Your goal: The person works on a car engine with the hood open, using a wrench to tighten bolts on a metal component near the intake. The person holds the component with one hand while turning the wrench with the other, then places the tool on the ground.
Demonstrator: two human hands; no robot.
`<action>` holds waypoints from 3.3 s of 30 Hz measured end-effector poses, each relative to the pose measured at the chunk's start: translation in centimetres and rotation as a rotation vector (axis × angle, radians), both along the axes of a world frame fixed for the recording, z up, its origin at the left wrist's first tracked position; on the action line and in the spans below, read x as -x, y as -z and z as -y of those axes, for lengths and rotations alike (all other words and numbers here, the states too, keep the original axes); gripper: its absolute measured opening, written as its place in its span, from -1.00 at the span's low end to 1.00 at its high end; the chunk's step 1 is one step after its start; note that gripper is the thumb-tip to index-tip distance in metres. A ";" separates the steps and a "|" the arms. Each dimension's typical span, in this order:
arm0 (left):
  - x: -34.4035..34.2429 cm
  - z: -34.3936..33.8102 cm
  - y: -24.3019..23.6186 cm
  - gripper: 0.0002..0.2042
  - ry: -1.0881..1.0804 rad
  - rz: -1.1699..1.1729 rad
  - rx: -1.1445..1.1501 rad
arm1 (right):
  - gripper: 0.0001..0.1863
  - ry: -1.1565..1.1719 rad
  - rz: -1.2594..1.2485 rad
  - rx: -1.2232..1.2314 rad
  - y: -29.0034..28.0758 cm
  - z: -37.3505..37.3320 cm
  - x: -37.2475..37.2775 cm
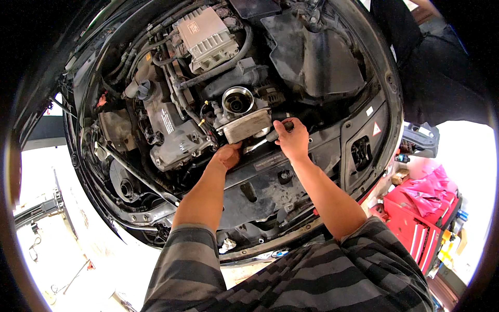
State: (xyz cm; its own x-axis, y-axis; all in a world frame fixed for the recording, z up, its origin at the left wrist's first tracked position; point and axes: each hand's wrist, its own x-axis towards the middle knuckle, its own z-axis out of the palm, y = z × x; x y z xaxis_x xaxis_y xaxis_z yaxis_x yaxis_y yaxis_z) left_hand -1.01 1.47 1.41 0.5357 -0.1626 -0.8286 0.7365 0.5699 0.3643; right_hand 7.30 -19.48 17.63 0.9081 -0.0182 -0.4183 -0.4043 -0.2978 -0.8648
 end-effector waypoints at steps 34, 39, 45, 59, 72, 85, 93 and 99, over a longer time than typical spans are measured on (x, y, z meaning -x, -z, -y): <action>-1.6 3.5 -5.7 -0.35 0.054 -0.152 -0.411 | -0.71 -0.091 0.082 -0.014 -0.6 0.2 0.7; -1.0 1.3 -0.8 -0.45 0.008 0.034 -0.086 | -0.69 -0.487 0.681 0.204 -2.9 -4.3 1.3; -0.7 2.5 -1.7 -0.32 -0.015 0.054 -0.327 | -0.78 -0.492 0.521 0.523 -2.3 -0.1 -0.4; -0.6 2.1 4.2 -0.29 0.049 0.162 -0.289 | -0.67 -1.004 0.766 0.593 -4.8 -7.2 2.2; -1.2 3.3 -2.2 -0.43 -0.113 0.105 -0.323 | -0.77 -0.422 0.605 0.220 -3.3 6.4 0.5; -0.9 2.5 -1.1 -0.70 -0.055 0.299 -0.068 | -0.82 -0.858 -0.190 -0.146 -2.9 15.5 10.1; -2.1 3.5 -2.6 -0.57 -0.109 0.110 -0.198 | -0.78 -1.090 -0.161 -0.009 -0.8 15.7 13.3; -1.2 2.9 -2.5 -0.58 0.043 0.221 -0.150 | -0.79 -1.189 -0.070 0.044 0.9 16.2 14.0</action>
